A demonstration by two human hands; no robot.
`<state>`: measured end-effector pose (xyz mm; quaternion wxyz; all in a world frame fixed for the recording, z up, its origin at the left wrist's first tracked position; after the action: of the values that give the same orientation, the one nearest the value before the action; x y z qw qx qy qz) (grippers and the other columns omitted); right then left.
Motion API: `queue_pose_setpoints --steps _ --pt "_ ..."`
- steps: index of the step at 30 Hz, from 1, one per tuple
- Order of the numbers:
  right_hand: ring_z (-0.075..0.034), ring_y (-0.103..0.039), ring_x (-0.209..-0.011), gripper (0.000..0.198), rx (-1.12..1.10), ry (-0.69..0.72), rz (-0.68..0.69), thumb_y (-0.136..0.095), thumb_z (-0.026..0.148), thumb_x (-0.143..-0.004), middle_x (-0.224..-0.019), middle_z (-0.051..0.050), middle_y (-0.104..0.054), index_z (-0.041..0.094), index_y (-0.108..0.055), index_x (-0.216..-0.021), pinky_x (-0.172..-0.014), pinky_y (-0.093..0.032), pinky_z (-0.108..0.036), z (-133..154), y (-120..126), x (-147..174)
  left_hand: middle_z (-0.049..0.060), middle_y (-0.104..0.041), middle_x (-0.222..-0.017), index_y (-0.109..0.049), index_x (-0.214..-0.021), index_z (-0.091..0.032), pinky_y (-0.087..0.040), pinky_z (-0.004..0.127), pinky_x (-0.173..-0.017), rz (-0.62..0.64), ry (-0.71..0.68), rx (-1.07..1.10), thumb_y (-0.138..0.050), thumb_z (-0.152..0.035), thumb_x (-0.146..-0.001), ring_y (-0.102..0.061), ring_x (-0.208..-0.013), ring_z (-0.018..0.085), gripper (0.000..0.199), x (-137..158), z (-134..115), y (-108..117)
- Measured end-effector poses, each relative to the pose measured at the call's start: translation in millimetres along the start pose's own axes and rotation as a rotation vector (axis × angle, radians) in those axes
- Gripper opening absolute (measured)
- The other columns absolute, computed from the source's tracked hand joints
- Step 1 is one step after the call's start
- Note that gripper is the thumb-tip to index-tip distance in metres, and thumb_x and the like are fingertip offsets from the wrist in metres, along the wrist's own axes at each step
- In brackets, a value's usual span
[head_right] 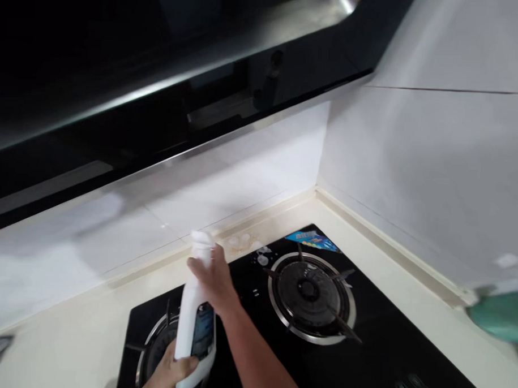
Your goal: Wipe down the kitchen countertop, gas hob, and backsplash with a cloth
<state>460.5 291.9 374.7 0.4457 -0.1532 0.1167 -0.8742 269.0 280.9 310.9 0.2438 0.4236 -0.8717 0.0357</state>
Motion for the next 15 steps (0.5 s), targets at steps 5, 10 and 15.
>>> queue_pose_setpoints --steps 5,10,15 --pt "-0.023 -0.067 -0.084 0.051 -0.224 -0.124 0.092 -0.078 0.050 -0.066 -0.098 -0.005 -0.069 0.021 -0.065 -0.107 -0.069 -0.054 -0.035 -17.6 7.8 9.8 0.004 -0.063 -0.085 -0.071 -0.105 -0.013 -0.043 0.028 -0.071 0.255 0.018 0.189 -0.076 -0.045 -0.055 -0.054 -0.078 0.018 0.059 27.1 3.8 -12.5" --pt "-0.026 -0.070 -0.091 0.048 -0.244 -0.063 0.149 -0.082 0.048 -0.064 -0.106 -0.009 -0.069 0.021 -0.069 -0.101 -0.074 -0.058 -0.039 -18.9 -4.2 35.2 0.000 -0.063 -0.088 -0.065 -0.126 -0.019 -0.041 0.025 -0.069 0.177 -0.059 0.111 -0.071 -0.020 -0.055 -0.052 -0.078 0.016 0.071 54.5 0.8 -8.0" --pt "-0.023 -0.066 -0.087 0.048 -0.133 0.030 0.137 -0.082 0.046 -0.065 -0.102 -0.007 -0.068 0.023 -0.068 -0.104 -0.074 -0.055 -0.035 -13.6 -24.9 71.4 0.005 -0.067 -0.111 -0.055 -0.138 -0.022 -0.050 0.034 -0.086 0.132 -0.126 0.054 -0.078 -0.021 -0.056 -0.060 -0.099 0.024 0.086 83.0 19.0 11.9"
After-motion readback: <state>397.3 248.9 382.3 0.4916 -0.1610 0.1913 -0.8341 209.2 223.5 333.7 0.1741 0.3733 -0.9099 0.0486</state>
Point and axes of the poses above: each hand's wrist, its own x-axis away from the middle knuckle, its own y-axis out of the back of the hand, z = x × y, the point moved 3 cm from there along -x, towards the middle knuckle
